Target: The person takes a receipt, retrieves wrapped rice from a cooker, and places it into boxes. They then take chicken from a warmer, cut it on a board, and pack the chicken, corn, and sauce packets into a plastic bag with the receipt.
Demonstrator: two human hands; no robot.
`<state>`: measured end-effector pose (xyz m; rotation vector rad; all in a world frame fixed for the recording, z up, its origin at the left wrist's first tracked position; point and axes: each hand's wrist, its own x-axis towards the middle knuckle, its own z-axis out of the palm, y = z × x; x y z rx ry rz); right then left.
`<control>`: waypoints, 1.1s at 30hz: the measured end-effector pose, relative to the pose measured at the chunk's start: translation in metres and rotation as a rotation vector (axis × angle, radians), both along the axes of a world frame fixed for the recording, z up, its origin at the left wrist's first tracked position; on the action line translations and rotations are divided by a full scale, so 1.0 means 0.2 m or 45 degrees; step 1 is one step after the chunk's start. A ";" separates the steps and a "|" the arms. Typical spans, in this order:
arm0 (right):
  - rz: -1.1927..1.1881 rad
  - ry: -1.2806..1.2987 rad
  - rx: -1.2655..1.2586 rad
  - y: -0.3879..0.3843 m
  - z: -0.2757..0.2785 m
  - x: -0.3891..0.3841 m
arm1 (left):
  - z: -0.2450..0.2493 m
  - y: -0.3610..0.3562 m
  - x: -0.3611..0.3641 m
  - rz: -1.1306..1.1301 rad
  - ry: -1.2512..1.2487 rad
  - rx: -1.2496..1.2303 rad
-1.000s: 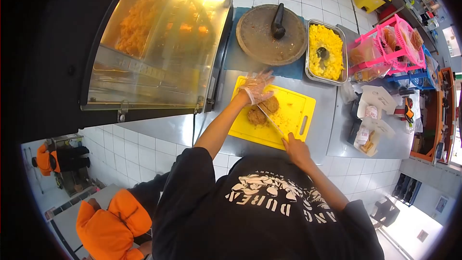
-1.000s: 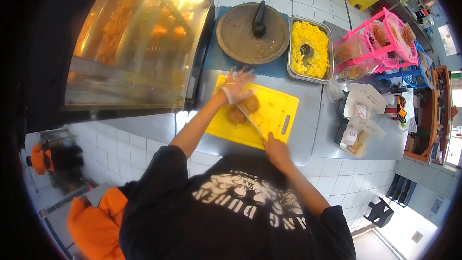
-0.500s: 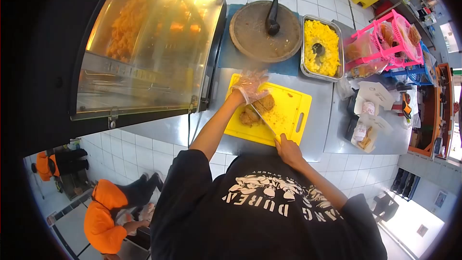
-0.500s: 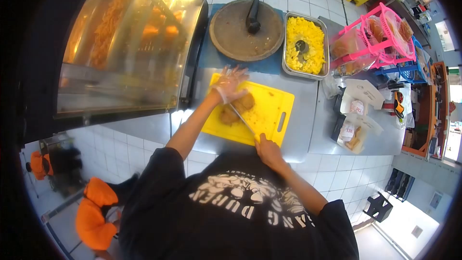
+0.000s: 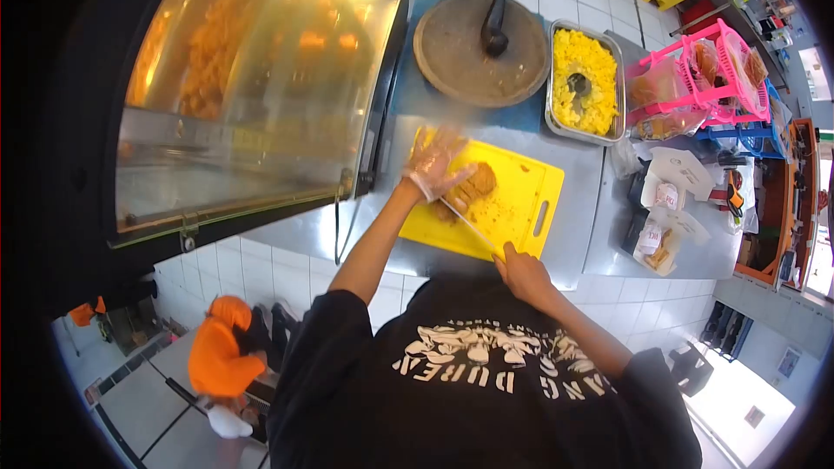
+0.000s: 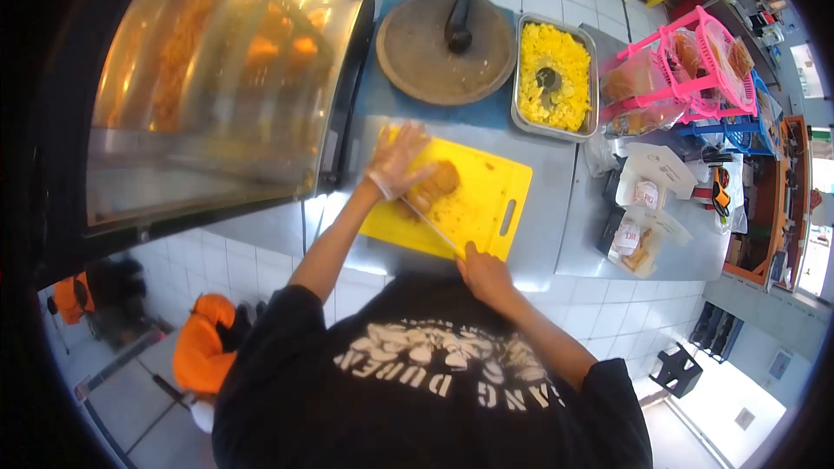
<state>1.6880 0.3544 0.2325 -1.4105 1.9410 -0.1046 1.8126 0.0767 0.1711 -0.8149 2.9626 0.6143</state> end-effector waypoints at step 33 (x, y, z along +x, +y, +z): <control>-0.009 0.170 0.285 -0.17 0.18 -0.37 | -0.05 -0.09 -0.34 -0.079 0.173 0.378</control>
